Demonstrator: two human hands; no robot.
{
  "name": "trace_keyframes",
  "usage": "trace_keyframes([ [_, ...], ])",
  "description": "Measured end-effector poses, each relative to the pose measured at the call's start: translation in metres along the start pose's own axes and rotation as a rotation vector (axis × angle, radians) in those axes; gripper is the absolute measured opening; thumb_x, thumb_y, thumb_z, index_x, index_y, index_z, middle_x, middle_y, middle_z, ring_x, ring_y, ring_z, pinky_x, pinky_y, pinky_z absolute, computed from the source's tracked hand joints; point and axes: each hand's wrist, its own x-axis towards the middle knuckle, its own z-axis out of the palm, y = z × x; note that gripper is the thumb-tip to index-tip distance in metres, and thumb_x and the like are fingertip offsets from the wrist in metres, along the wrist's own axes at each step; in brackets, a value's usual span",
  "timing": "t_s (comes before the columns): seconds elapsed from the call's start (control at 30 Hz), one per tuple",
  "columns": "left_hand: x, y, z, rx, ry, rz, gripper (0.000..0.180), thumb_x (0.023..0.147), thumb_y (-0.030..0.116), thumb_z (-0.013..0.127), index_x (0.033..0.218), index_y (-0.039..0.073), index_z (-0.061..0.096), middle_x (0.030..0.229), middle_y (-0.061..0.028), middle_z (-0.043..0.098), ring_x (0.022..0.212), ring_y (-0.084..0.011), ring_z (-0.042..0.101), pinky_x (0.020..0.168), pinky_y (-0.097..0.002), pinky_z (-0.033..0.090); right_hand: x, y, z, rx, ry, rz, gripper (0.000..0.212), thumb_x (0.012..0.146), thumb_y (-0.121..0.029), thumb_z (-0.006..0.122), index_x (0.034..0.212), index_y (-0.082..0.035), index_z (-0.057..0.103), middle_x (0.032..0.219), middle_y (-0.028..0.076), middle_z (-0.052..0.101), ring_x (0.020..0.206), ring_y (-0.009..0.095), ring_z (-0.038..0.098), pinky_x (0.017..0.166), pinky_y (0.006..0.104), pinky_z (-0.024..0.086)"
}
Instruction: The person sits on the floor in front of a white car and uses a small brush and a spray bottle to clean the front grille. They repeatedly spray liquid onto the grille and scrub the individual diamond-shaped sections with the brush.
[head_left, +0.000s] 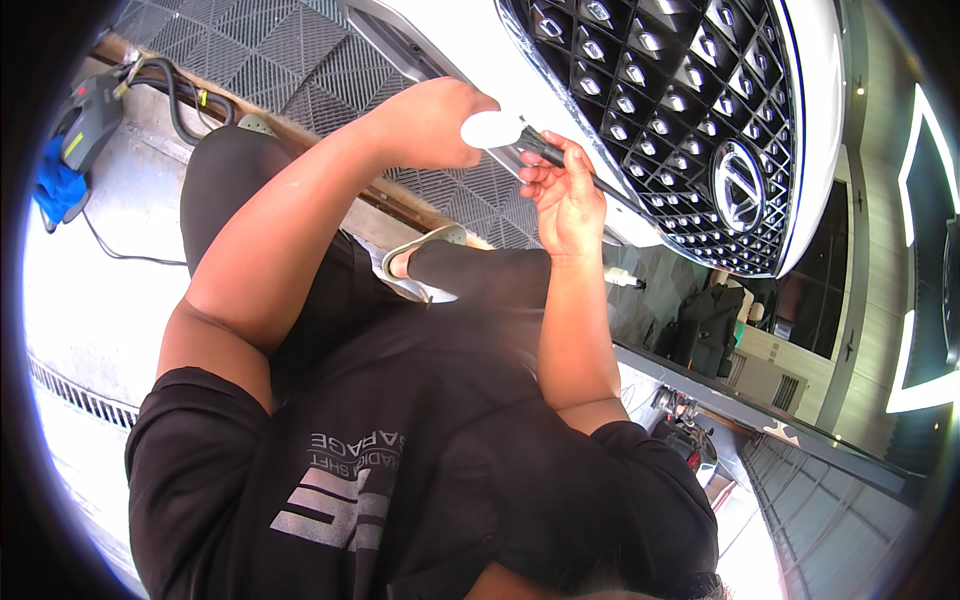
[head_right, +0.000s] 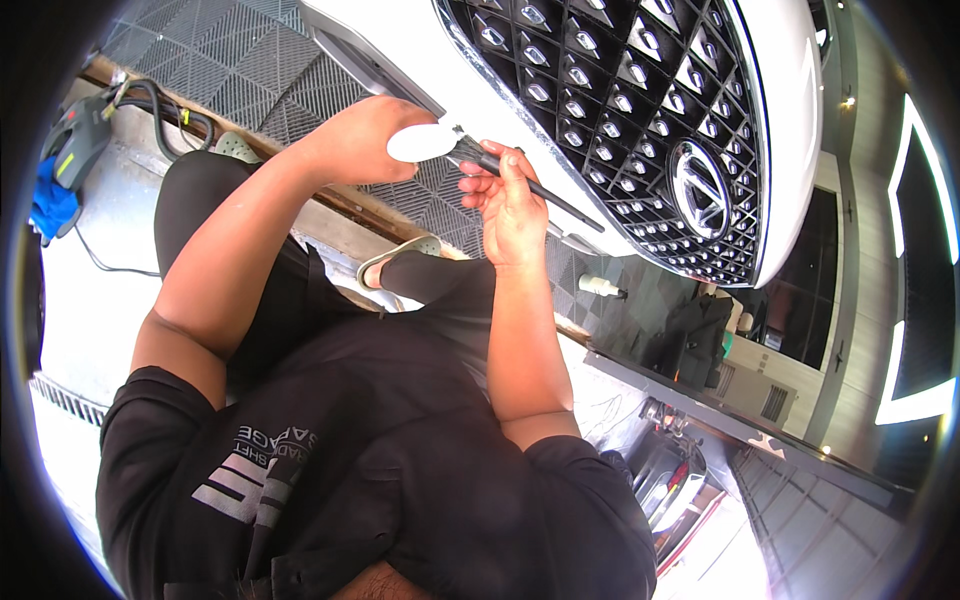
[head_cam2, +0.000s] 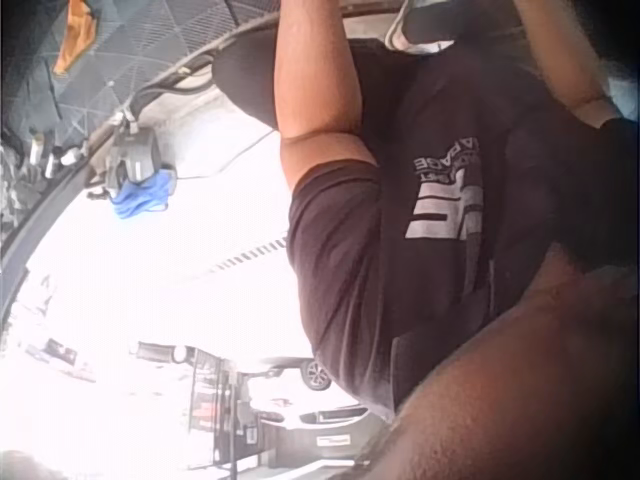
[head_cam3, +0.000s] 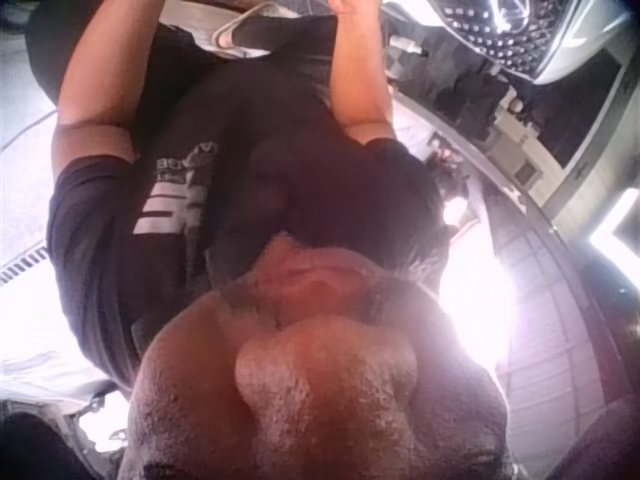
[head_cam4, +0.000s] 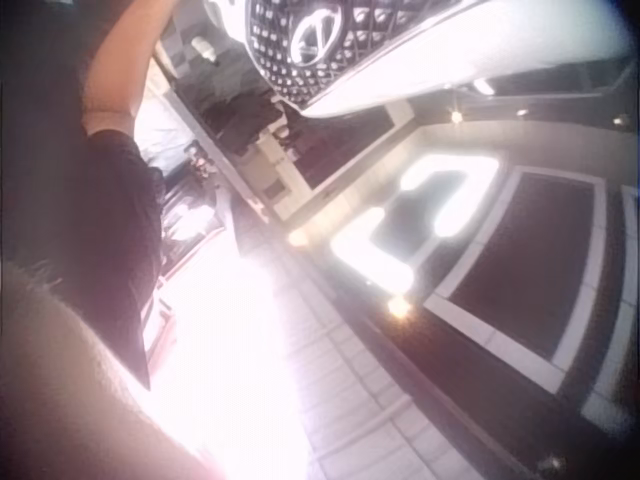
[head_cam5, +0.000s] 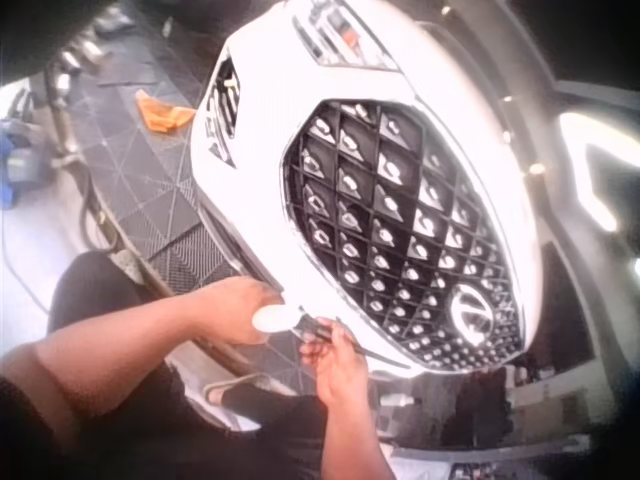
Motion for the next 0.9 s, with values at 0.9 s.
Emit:
trace_keyframes([
  [0.9, -0.010, -0.007, -0.011, 0.099, 0.110, 0.014, 0.039, 0.072, 0.015, 0.073, 0.109, 0.001, 0.072, 0.108, -0.0206, 0.075, 0.107, -0.0412, 0.070, 0.097, -0.0504, 0.056, 0.090, 0.008, 0.041, 0.373, 0.345, -0.290, 0.043, 0.111, -0.052, 0.047, 0.133, -0.015, 0.055, 0.126, 0.009, 0.068, 0.108, 0.023, 0.064, 0.092, 0.0426, 0.053],
])
